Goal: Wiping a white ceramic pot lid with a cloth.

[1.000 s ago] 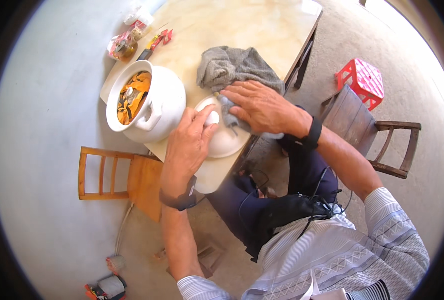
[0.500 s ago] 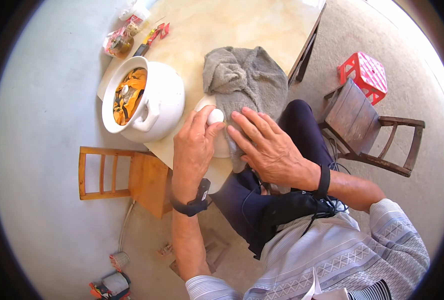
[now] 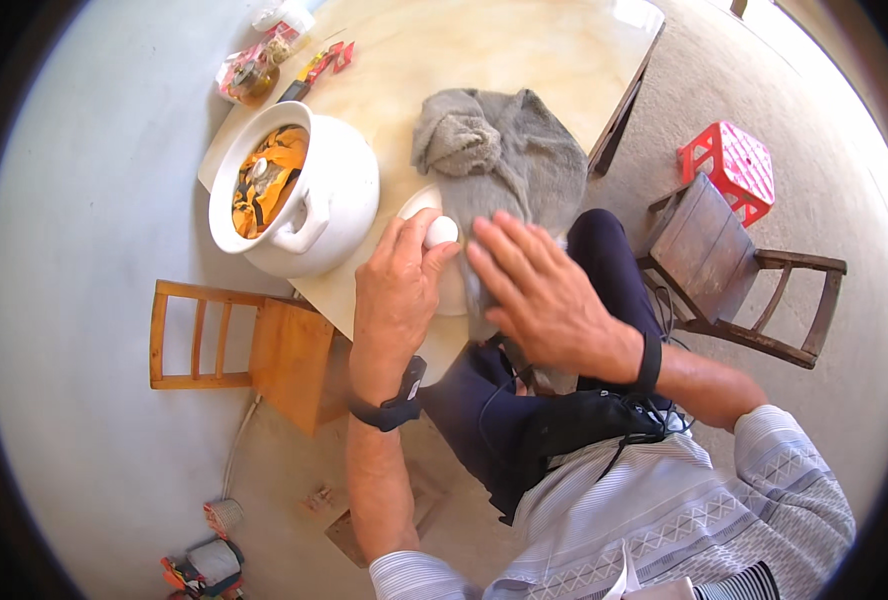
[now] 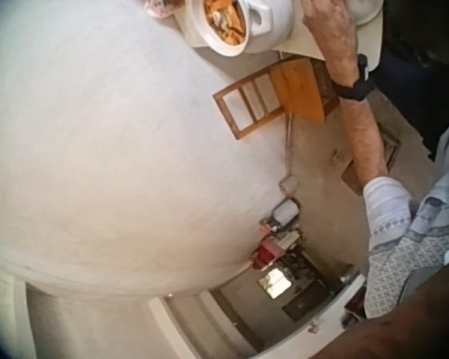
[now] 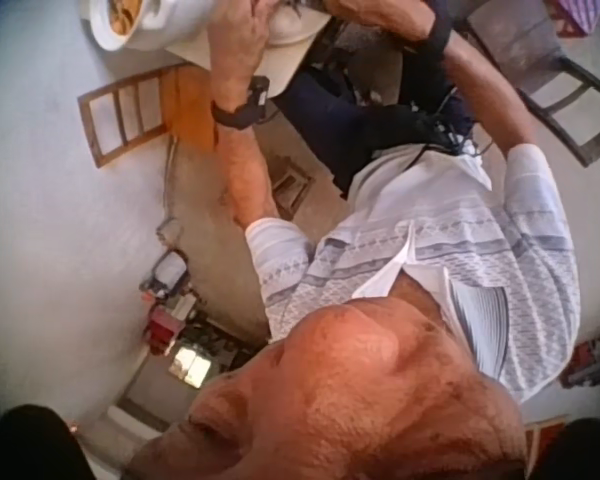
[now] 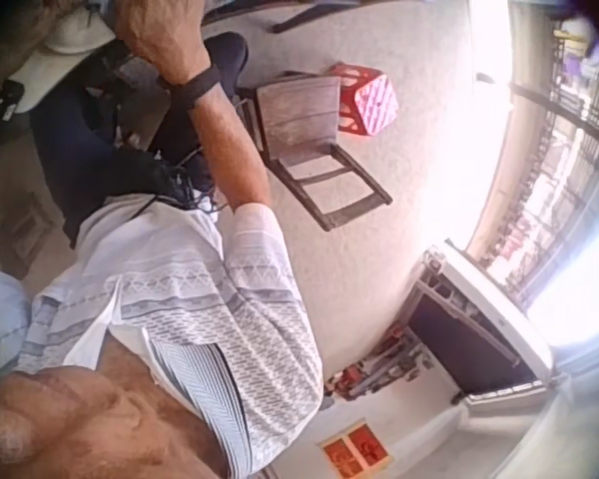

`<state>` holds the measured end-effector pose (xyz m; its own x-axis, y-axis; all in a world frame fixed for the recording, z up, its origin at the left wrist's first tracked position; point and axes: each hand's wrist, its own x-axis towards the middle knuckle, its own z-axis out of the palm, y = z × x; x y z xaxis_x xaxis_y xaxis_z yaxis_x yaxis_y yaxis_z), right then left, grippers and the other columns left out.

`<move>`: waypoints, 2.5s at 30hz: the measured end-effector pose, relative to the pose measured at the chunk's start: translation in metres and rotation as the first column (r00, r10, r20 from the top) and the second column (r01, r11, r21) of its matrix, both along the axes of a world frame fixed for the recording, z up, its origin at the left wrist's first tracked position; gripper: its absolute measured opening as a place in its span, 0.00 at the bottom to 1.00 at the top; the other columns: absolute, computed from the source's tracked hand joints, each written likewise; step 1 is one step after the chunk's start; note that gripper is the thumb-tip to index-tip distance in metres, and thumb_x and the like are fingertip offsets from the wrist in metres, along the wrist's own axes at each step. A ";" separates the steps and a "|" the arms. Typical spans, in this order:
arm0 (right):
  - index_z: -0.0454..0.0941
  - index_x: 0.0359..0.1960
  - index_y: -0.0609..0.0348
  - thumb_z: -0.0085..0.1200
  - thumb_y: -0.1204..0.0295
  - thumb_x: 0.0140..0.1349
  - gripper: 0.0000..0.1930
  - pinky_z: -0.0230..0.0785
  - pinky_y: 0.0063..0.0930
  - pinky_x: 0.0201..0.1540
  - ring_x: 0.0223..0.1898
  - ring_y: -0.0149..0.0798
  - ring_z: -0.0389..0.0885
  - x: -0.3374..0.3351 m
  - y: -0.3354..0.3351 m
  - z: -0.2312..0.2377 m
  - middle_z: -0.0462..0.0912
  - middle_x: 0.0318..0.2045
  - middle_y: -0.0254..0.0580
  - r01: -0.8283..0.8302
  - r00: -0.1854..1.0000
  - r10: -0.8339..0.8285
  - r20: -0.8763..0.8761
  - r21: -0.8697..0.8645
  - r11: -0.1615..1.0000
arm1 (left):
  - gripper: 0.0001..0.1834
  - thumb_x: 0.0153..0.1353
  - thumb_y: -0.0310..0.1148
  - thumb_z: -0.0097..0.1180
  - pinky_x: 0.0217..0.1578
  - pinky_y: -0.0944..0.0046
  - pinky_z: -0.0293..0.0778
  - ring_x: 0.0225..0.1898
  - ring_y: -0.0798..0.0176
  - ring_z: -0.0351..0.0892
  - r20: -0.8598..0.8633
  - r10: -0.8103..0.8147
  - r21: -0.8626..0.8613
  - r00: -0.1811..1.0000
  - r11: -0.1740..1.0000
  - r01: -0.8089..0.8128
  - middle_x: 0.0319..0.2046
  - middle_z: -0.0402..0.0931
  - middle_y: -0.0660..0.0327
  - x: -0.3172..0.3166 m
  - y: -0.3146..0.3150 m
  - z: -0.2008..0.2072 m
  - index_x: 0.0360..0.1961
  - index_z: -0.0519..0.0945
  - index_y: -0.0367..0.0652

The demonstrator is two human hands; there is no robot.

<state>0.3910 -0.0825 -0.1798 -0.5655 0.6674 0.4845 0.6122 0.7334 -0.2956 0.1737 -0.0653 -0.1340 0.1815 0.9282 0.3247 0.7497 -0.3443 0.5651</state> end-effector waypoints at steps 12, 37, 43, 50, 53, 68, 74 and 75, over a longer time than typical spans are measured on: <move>0.73 0.72 0.71 0.53 0.66 0.79 0.26 0.65 0.49 0.76 0.71 0.59 0.77 0.002 0.088 0.010 0.80 0.68 0.62 -0.145 0.986 0.130 -0.109 -0.143 0.979 | 0.18 0.73 0.34 0.69 0.43 0.47 0.81 0.42 0.42 0.86 -0.084 0.056 0.036 0.995 0.998 -0.053 0.45 0.84 0.47 0.001 0.001 -0.003 0.59 0.83 0.40; 0.76 0.67 0.74 0.59 0.69 0.74 0.25 0.70 0.48 0.72 0.69 0.58 0.78 -0.006 0.069 0.000 0.81 0.65 0.60 -0.042 0.979 0.042 -0.199 0.004 0.999 | 0.21 0.77 0.31 0.62 0.50 0.46 0.81 0.49 0.39 0.87 -0.008 -0.116 -0.158 0.993 0.981 0.113 0.50 0.84 0.44 -0.021 0.006 0.014 0.68 0.81 0.41; 0.84 0.58 0.72 0.57 0.74 0.72 0.17 0.73 0.50 0.71 0.66 0.59 0.82 -0.009 0.080 -0.006 0.86 0.61 0.60 -0.025 0.969 0.046 -0.244 0.089 0.996 | 0.21 0.76 0.27 0.61 0.46 0.46 0.80 0.45 0.40 0.84 -0.231 -0.128 -0.015 0.965 0.992 0.128 0.45 0.77 0.50 -0.009 0.006 0.017 0.69 0.82 0.44; 0.81 0.62 0.74 0.61 0.79 0.67 0.22 0.73 0.51 0.72 0.68 0.63 0.81 -0.005 0.056 -0.005 0.85 0.63 0.62 0.002 0.956 0.010 -0.294 0.042 0.999 | 0.18 0.75 0.28 0.63 0.45 0.43 0.82 0.46 0.38 0.85 -0.220 -0.060 0.064 0.974 0.995 0.076 0.47 0.80 0.48 -0.002 0.001 0.008 0.65 0.82 0.43; 0.78 0.66 0.74 0.66 0.76 0.64 0.28 0.68 0.56 0.76 0.75 0.64 0.72 -0.001 0.013 -0.003 0.76 0.71 0.63 -0.001 0.992 0.011 -0.122 0.078 0.997 | 0.18 0.75 0.28 0.63 0.46 0.44 0.82 0.47 0.37 0.86 -0.189 -0.040 0.061 0.981 0.997 0.052 0.48 0.81 0.48 0.003 0.002 0.003 0.64 0.82 0.43; 0.75 0.68 0.77 0.65 0.75 0.63 0.31 0.66 0.57 0.77 0.75 0.65 0.71 -0.014 0.016 -0.002 0.72 0.73 0.67 -0.018 0.999 0.023 -0.041 0.134 0.991 | 0.19 0.73 0.29 0.67 0.46 0.48 0.81 0.45 0.42 0.87 -0.025 -0.020 0.017 0.999 1.000 0.021 0.46 0.84 0.48 -0.004 0.008 -0.001 0.63 0.84 0.40; 0.68 0.76 0.73 0.66 0.71 0.65 0.38 0.58 0.59 0.81 0.80 0.64 0.65 -0.011 -0.002 -0.003 0.69 0.77 0.66 -0.019 0.999 0.017 0.047 0.040 0.999 | 0.19 0.73 0.29 0.67 0.47 0.49 0.81 0.45 0.41 0.86 0.005 -0.047 0.035 0.999 0.998 0.047 0.46 0.84 0.47 -0.006 0.008 -0.003 0.63 0.83 0.39; 0.68 0.76 0.74 0.65 0.71 0.66 0.37 0.59 0.58 0.81 0.79 0.65 0.65 -0.007 0.008 -0.003 0.69 0.76 0.67 -0.012 1.000 0.011 0.002 0.018 1.000 | 0.19 0.73 0.29 0.67 0.47 0.49 0.81 0.45 0.41 0.87 0.001 -0.048 0.042 0.999 0.998 0.048 0.46 0.84 0.47 -0.007 0.008 -0.003 0.63 0.83 0.39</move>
<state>0.3837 -0.0746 -0.1832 -0.5742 0.6519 0.4953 0.6043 0.7456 -0.2807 0.1671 -0.0572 -0.1367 0.2247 0.9041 0.3636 0.7309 -0.4031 0.5507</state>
